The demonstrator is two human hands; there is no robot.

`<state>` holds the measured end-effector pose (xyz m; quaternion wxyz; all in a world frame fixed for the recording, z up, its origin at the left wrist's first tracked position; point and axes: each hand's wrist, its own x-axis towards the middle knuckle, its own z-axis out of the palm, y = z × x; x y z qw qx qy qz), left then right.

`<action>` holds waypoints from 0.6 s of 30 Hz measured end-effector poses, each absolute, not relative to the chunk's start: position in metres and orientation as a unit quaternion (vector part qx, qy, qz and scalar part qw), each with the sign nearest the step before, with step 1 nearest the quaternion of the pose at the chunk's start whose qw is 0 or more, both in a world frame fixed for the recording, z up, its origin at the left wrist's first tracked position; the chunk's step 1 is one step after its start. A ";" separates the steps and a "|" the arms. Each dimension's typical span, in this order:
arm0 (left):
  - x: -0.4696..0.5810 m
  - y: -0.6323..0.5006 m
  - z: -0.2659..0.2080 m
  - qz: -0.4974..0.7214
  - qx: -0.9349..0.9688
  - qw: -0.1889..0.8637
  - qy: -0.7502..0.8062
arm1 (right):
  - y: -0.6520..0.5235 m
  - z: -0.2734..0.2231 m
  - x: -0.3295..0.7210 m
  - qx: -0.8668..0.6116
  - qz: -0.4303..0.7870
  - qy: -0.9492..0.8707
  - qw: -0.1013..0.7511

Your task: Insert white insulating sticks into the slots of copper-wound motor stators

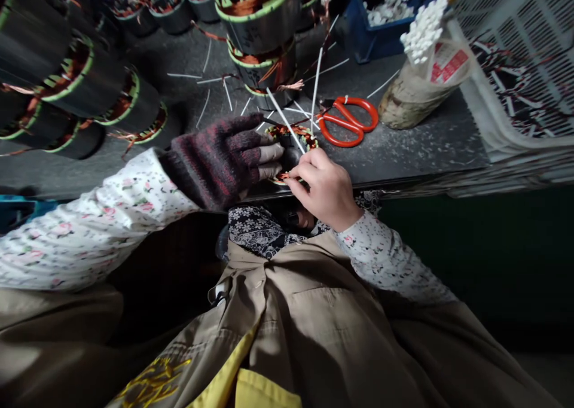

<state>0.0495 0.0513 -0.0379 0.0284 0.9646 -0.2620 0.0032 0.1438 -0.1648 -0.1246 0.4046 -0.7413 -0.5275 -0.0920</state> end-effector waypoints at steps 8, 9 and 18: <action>0.051 0.043 -0.082 0.171 0.944 0.117 -0.256 | -0.183 -0.130 0.223 -0.670 -0.302 -0.318 0.599; 0.050 0.043 -0.088 0.187 0.938 0.148 -0.252 | -0.187 -0.133 0.245 -0.683 -0.333 -0.277 0.588; 0.030 0.017 -0.116 0.334 0.925 0.155 -0.092 | -0.195 -0.110 0.329 -0.849 -0.300 -0.306 0.311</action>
